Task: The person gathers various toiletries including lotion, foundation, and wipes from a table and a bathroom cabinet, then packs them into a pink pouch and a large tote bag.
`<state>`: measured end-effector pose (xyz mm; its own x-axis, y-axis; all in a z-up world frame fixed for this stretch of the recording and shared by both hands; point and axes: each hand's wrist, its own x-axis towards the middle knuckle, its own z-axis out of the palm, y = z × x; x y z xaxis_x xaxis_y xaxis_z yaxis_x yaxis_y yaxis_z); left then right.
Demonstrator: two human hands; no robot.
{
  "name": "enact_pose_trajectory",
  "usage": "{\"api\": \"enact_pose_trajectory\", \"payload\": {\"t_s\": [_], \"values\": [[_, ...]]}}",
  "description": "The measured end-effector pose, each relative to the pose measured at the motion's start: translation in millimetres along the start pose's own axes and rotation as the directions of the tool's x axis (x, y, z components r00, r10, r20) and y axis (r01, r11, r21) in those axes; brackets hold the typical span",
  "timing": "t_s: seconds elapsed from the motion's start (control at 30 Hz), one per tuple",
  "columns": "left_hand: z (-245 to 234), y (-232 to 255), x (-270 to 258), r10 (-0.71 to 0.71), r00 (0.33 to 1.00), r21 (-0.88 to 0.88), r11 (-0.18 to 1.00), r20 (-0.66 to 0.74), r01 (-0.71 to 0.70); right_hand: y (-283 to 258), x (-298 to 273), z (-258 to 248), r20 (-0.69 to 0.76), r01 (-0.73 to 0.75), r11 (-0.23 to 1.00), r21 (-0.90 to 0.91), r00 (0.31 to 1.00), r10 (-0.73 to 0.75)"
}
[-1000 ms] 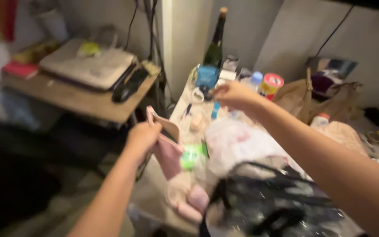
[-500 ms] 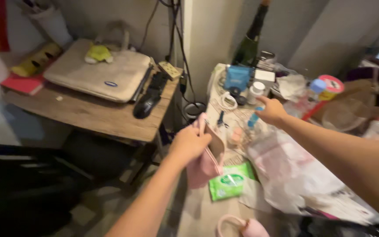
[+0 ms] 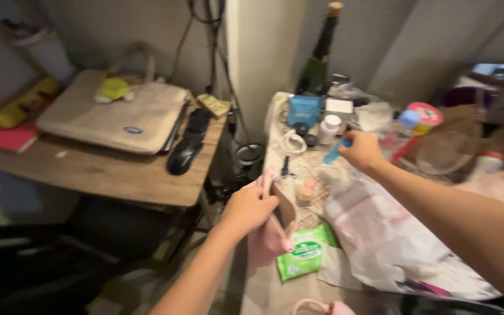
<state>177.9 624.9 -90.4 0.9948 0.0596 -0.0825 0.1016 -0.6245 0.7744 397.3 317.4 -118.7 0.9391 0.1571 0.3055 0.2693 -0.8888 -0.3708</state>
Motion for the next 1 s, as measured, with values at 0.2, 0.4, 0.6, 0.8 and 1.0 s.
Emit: {"api": "enact_pose_trajectory", "payload": {"t_s": [0.2,0.4,0.6,0.8,1.0], "values": [[17,4,5,-0.137,0.985,0.060,0.990,0.106,0.132,-69,-32,-96,0.157,-0.215,0.832,0.511,0.975,0.156],[37,-11,2,-0.070,0.992,0.030,0.997,0.105,0.067,-106,-88,-126,0.388,-0.170,0.671,0.722,0.902,-0.189],[41,-14,-22,-0.183,0.976,0.161,0.973,0.116,0.163,-157,-142,-117,0.430,-0.178,0.814,0.553,0.897,-0.097],[40,-3,-68,-0.289,0.957,0.124,0.950,-0.003,0.287,-173,-174,-116,0.394,-0.147,0.815,0.560,0.913,-0.106],[53,-23,-111,-0.289,0.955,0.075,0.953,-0.061,0.294,-182,-226,-108,0.334,-0.112,0.848,0.519,0.939,-0.080]]}}
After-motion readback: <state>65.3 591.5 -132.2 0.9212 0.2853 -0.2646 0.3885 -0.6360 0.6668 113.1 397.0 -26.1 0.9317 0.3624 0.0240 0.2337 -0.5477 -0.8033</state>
